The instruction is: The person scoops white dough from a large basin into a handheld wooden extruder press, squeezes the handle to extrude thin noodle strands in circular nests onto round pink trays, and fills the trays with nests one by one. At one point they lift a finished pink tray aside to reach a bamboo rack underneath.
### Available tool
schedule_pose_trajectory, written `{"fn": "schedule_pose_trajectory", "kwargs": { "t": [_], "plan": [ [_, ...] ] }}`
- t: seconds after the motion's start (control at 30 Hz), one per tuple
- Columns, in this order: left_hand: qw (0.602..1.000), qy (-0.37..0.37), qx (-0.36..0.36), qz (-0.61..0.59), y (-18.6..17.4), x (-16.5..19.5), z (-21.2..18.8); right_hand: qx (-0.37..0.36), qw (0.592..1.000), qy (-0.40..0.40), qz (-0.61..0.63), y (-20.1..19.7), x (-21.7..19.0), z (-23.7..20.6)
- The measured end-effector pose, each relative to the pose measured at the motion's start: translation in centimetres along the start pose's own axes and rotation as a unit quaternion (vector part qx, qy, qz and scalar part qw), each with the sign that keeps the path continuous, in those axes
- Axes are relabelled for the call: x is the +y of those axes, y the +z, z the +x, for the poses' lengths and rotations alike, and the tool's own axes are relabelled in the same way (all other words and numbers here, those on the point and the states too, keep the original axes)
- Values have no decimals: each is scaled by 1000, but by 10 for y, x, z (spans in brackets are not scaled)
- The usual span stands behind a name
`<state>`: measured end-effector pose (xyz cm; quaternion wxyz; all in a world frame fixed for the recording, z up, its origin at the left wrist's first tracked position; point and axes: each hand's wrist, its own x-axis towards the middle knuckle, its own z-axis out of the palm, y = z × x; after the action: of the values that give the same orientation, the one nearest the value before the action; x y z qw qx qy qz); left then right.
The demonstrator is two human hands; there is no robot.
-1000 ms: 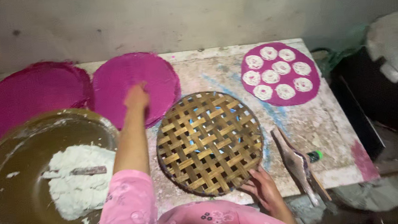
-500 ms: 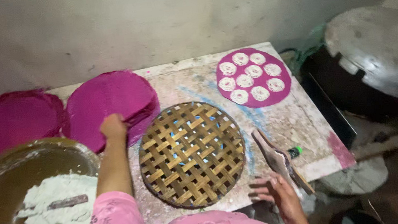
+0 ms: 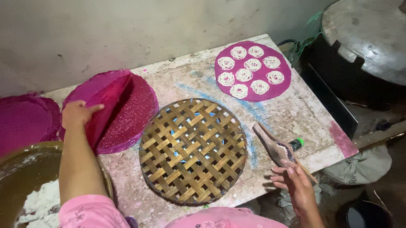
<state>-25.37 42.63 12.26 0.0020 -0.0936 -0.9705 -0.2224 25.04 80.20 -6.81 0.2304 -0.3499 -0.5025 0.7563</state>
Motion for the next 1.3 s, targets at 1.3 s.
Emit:
{"fn": "schedule_pose_trajectory", "kwargs": {
  "t": [1.3],
  "plan": [
    [894,404,-139,-134,181,65,-272,123,687,-121,-706,-16,-17,23]
  ]
}}
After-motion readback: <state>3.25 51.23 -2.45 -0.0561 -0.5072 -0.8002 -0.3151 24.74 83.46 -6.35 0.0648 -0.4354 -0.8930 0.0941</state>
